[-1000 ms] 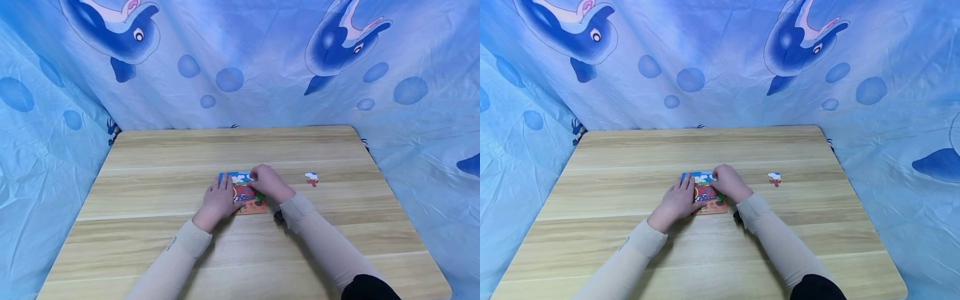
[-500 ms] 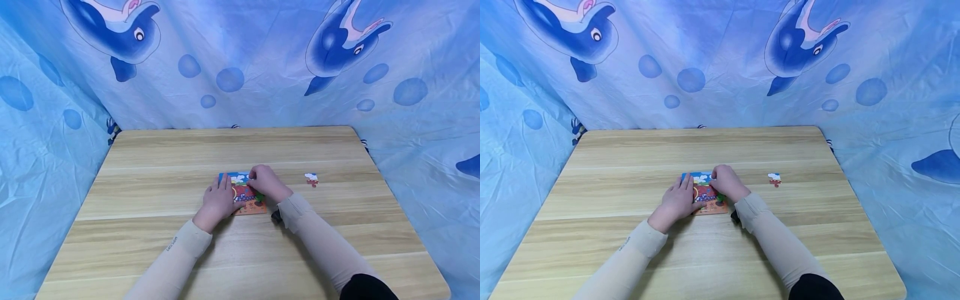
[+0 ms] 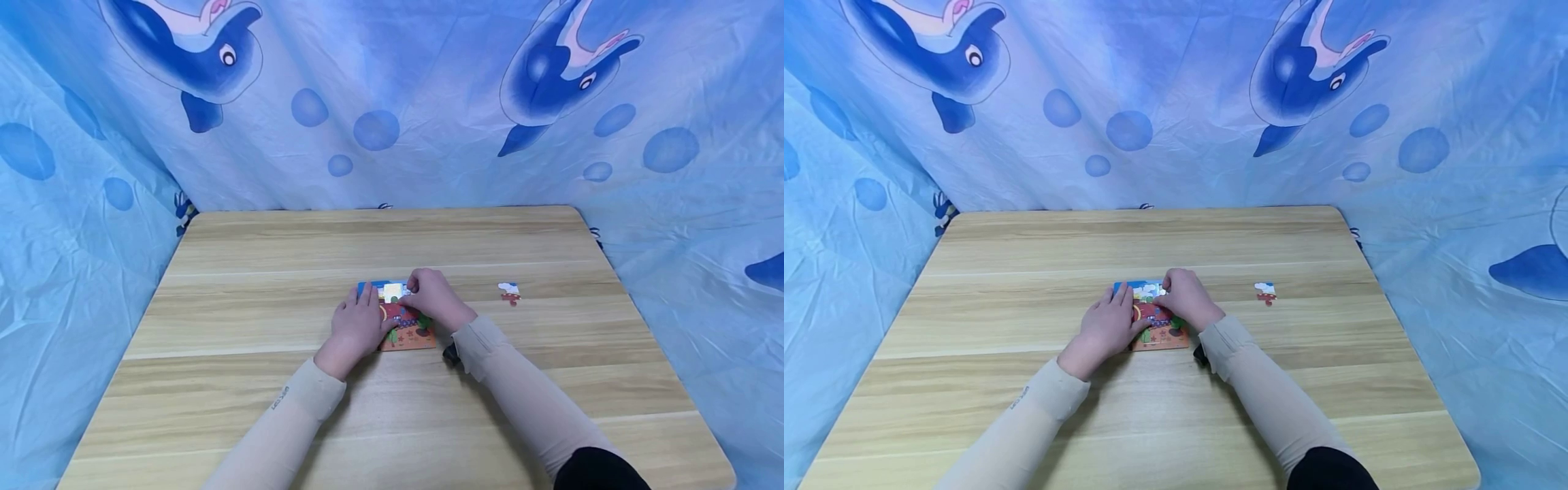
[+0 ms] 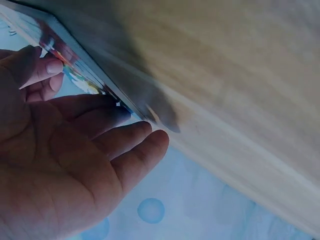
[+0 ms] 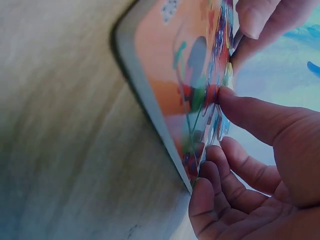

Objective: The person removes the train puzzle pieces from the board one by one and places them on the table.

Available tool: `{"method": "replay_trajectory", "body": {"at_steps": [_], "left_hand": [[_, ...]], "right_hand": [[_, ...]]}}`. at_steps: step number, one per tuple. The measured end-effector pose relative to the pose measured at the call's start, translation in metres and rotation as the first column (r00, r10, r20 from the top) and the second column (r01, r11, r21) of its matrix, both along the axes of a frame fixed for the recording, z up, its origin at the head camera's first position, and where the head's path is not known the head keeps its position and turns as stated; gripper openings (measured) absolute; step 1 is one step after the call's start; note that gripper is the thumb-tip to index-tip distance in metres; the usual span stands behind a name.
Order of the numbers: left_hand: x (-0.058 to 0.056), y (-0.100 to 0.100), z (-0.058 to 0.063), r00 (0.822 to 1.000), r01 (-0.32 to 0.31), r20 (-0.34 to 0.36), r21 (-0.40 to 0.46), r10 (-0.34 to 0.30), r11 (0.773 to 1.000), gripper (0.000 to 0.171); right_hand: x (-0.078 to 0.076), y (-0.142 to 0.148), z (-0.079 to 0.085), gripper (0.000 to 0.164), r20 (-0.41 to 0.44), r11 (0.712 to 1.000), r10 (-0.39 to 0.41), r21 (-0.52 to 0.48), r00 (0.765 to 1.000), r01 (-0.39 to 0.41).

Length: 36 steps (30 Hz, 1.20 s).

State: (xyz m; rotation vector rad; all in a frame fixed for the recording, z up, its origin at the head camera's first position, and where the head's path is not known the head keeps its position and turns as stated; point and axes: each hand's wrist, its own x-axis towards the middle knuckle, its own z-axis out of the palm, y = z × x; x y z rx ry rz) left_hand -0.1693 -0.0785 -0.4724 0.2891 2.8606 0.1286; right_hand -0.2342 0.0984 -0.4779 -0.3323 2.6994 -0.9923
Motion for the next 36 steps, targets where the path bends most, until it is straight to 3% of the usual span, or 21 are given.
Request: {"method": "replay_trajectory", "body": {"at_steps": [4,14,22,27,36], "left_hand": [[0.000,0.000,-0.001,1.000,-0.003,-0.029,-0.004,0.003,1.000,0.088],[0.003,0.002,0.002,0.999,-0.049,-0.011,0.036,0.049,0.998,0.089],[0.004,0.003,0.005,0.999,-0.045,0.009,0.013,0.045,0.999,0.089],[0.002,0.004,0.007,0.998,-0.046,0.040,0.005,0.045,0.999,0.089],[-0.001,0.000,0.006,0.997,-0.030,0.070,0.030,0.028,0.999,0.094]], "right_hand": [[0.000,0.000,0.001,0.028,-0.018,1.000,0.003,0.005,1.000,-0.003],[0.001,0.000,-0.002,0.021,-0.035,0.998,-0.025,-0.059,0.999,0.023],[-0.001,0.006,-0.002,0.018,0.009,0.975,-0.064,-0.214,0.998,0.064],[-0.003,0.020,0.001,0.028,0.026,0.956,-0.080,-0.280,0.996,0.084],[-0.003,0.067,0.004,0.022,0.019,0.954,-0.115,-0.278,0.993,0.116]]}}
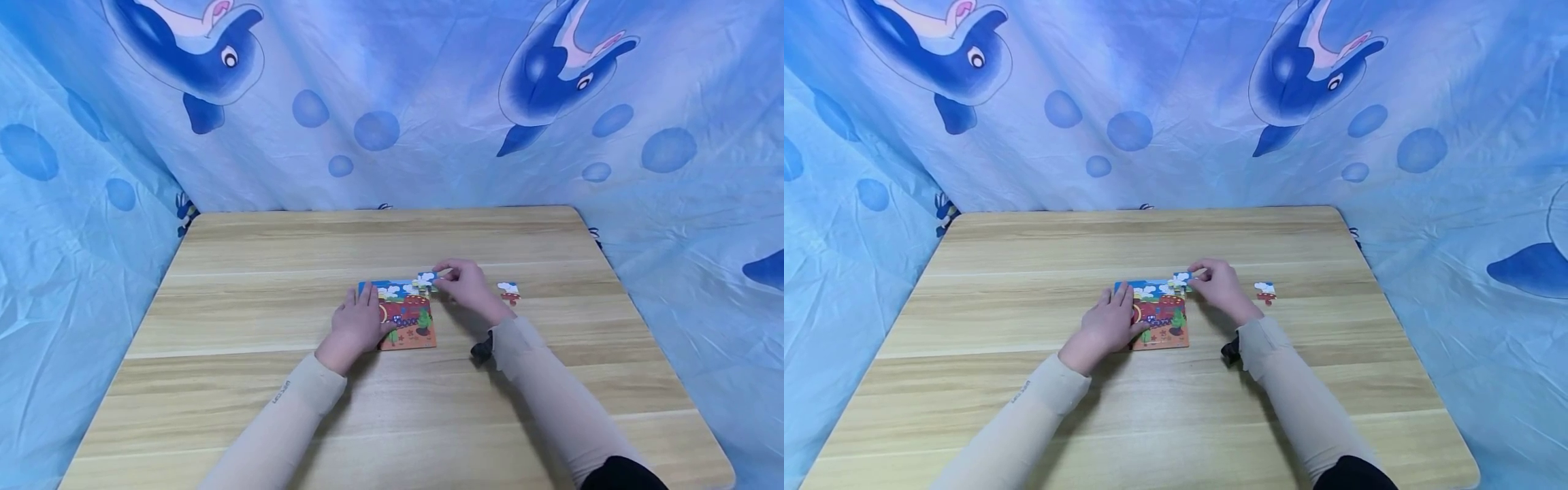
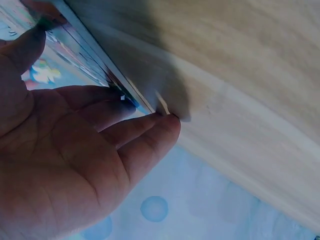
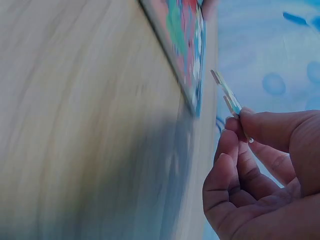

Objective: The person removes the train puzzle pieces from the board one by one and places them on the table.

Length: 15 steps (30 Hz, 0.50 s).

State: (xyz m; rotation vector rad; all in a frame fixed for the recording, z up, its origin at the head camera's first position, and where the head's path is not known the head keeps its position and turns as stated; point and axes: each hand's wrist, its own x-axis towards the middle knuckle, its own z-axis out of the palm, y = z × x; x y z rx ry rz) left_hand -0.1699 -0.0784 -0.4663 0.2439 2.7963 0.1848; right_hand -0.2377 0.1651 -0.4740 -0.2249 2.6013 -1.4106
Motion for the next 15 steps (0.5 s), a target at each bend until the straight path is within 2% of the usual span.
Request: {"method": "replay_trajectory", "body": {"at_steps": [7,15], "left_hand": [[-0.001,-0.002,0.003,1.000,0.011,0.028,-0.004,-0.010,1.000,0.096],[-0.001,-0.004,0.004,0.999,0.020,0.049,0.002,-0.020,1.000,0.098]], "right_hand": [[0.000,0.039,-0.001,0.023,0.019,0.997,-0.028,0.069,0.999,0.027],[-0.002,0.077,-0.001,0.026,0.093,0.995,-0.062,0.078,0.994,0.055]]}}
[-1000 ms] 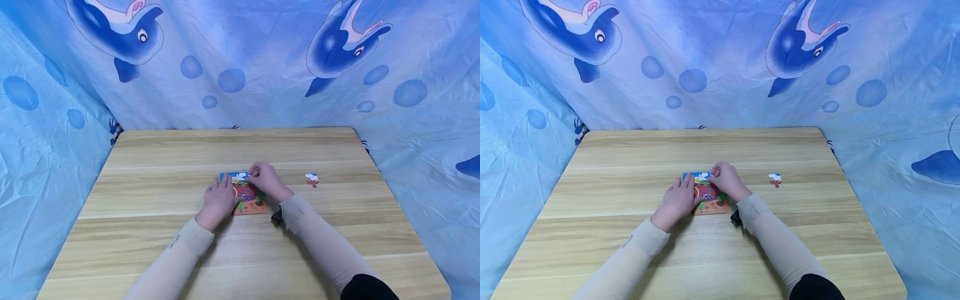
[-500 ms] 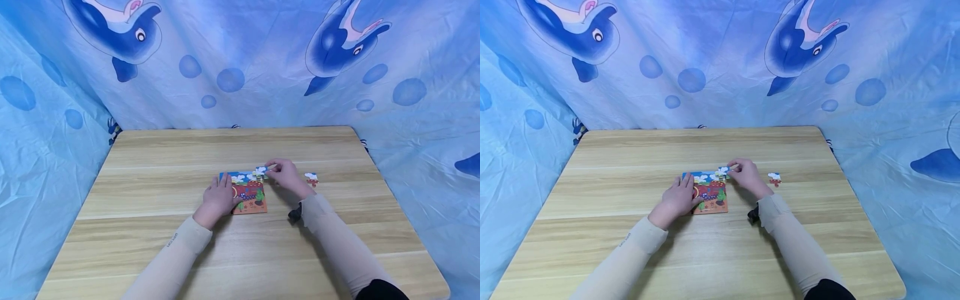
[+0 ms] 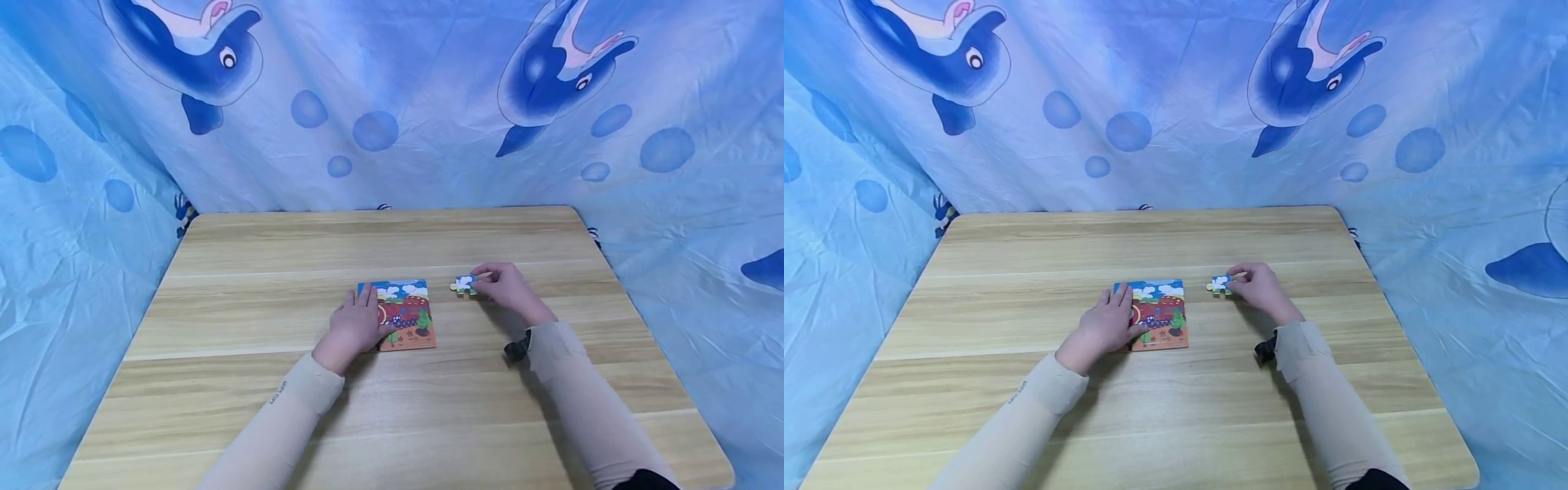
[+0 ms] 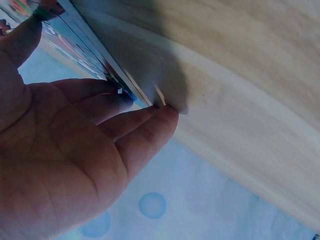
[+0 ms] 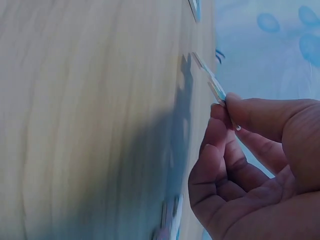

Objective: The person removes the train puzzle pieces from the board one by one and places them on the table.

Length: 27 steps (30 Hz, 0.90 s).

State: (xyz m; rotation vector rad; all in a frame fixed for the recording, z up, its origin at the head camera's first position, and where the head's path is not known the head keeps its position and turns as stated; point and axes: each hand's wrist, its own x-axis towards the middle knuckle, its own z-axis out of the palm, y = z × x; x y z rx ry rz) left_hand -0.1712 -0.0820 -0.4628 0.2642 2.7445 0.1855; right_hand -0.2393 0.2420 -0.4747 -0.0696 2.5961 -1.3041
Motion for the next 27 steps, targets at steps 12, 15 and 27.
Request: {"method": "replay_trajectory", "body": {"at_steps": [12,15,27], "left_hand": [[0.001,-0.002,0.002,1.000,0.012,-0.009,0.022,-0.012,1.000,0.094],[0.001,-0.002,0.003,1.000,0.018,-0.015,0.019,-0.018,1.000,0.095],[0.001,-0.003,0.000,1.000,0.018,-0.021,0.018,-0.017,1.000,0.097]], "right_hand": [[0.000,0.017,0.004,0.028,0.040,0.998,-0.020,0.062,0.999,0.017],[0.001,0.014,0.005,0.027,0.028,0.994,-0.014,0.110,1.000,0.011],[0.003,0.004,-0.002,0.031,-0.097,0.958,0.056,0.286,0.994,-0.026]]}}
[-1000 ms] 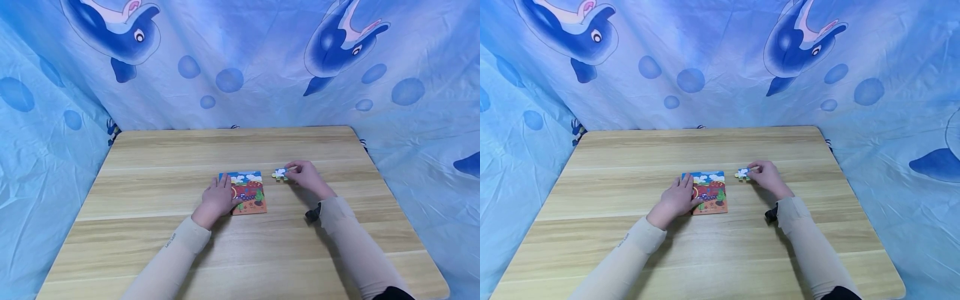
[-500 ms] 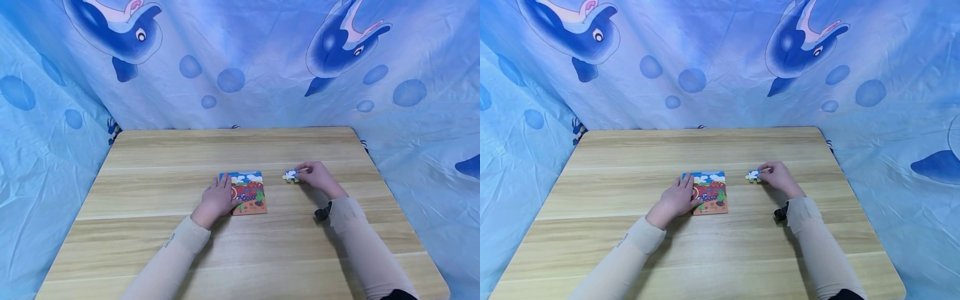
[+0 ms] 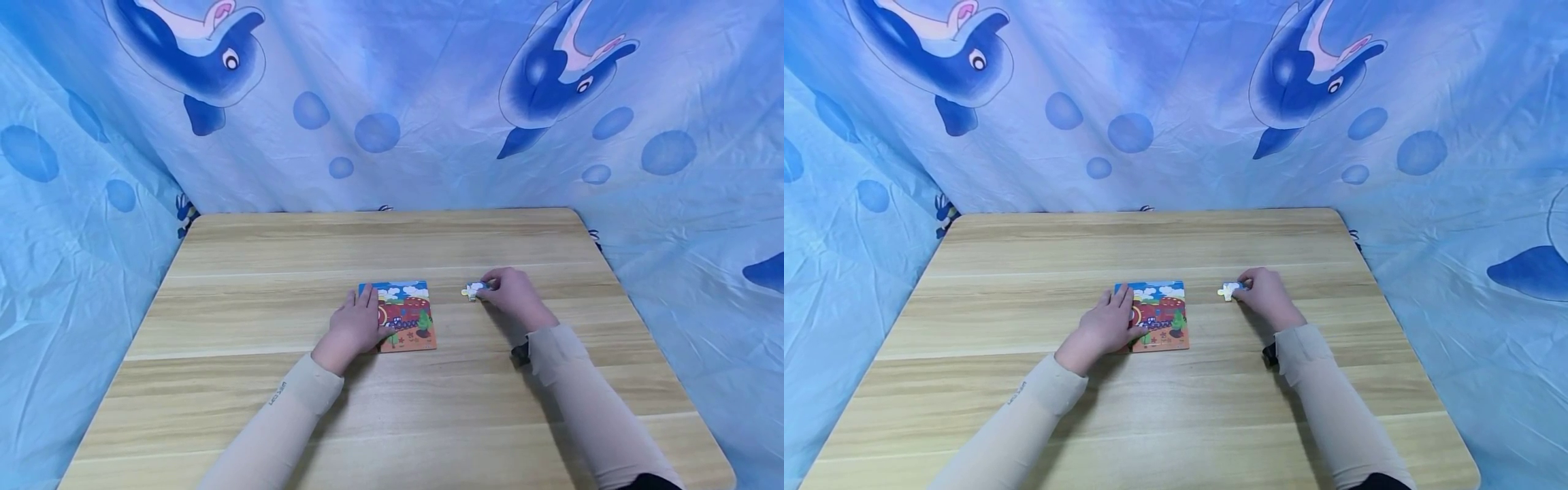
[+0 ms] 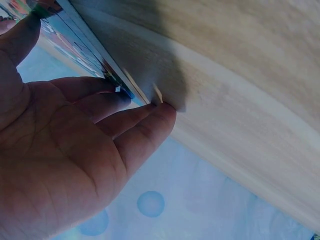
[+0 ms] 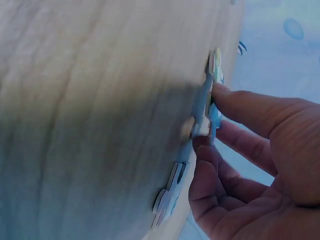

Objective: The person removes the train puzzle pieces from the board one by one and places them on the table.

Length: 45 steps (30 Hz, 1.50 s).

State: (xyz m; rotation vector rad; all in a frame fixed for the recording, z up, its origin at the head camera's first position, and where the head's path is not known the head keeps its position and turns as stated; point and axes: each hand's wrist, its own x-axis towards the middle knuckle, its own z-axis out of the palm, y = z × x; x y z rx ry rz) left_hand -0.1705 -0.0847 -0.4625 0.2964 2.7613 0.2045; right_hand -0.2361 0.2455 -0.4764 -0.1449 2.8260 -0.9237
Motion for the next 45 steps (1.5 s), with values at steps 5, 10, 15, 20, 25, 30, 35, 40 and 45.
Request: {"method": "replay_trajectory", "body": {"at_steps": [5,10,15,20,25,30,35,40,45], "left_hand": [[0.000,0.000,-0.001,1.000,0.002,0.003,-0.002,-0.002,1.000,0.098],[0.000,0.000,0.000,1.000,0.005,-0.002,0.001,-0.005,1.000,0.097],[-0.001,-0.001,0.000,1.000,0.005,-0.001,0.003,-0.005,1.000,0.097],[-0.001,-0.002,0.000,1.000,0.008,-0.002,0.005,-0.008,1.000,0.097],[-0.001,-0.003,0.000,1.000,0.011,-0.006,0.002,-0.011,1.000,0.097],[-0.001,-0.003,0.000,1.000,0.010,-0.013,-0.003,-0.010,1.000,0.097],[-0.001,-0.003,0.000,1.000,0.007,-0.018,-0.001,-0.007,1.000,0.097],[-0.001,-0.003,-0.001,1.000,0.011,-0.021,0.003,-0.011,1.000,0.097],[0.000,-0.002,-0.001,1.000,0.018,-0.025,0.001,-0.018,1.000,0.098]], "right_hand": [[0.000,-0.003,-0.002,0.029,0.003,0.999,0.026,0.033,1.000,-0.026],[0.000,-0.003,-0.001,0.025,0.021,0.999,0.026,0.021,0.999,-0.027],[0.000,-0.003,0.001,0.024,0.016,0.999,0.044,0.021,0.999,-0.045],[0.000,-0.002,0.001,0.030,0.007,0.998,0.056,0.027,0.998,-0.056],[0.002,-0.003,0.003,0.039,0.007,0.997,0.067,0.030,0.998,-0.067],[0.006,-0.007,0.011,0.041,-0.016,0.998,0.058,0.007,0.998,-0.057],[0.009,-0.017,0.019,0.039,-0.062,0.996,0.058,-0.064,0.996,-0.062],[0.011,-0.030,0.020,0.036,-0.059,0.989,0.053,-0.138,0.997,-0.061],[0.011,-0.046,0.017,0.036,-0.063,0.982,0.053,-0.175,0.997,-0.064]]}}
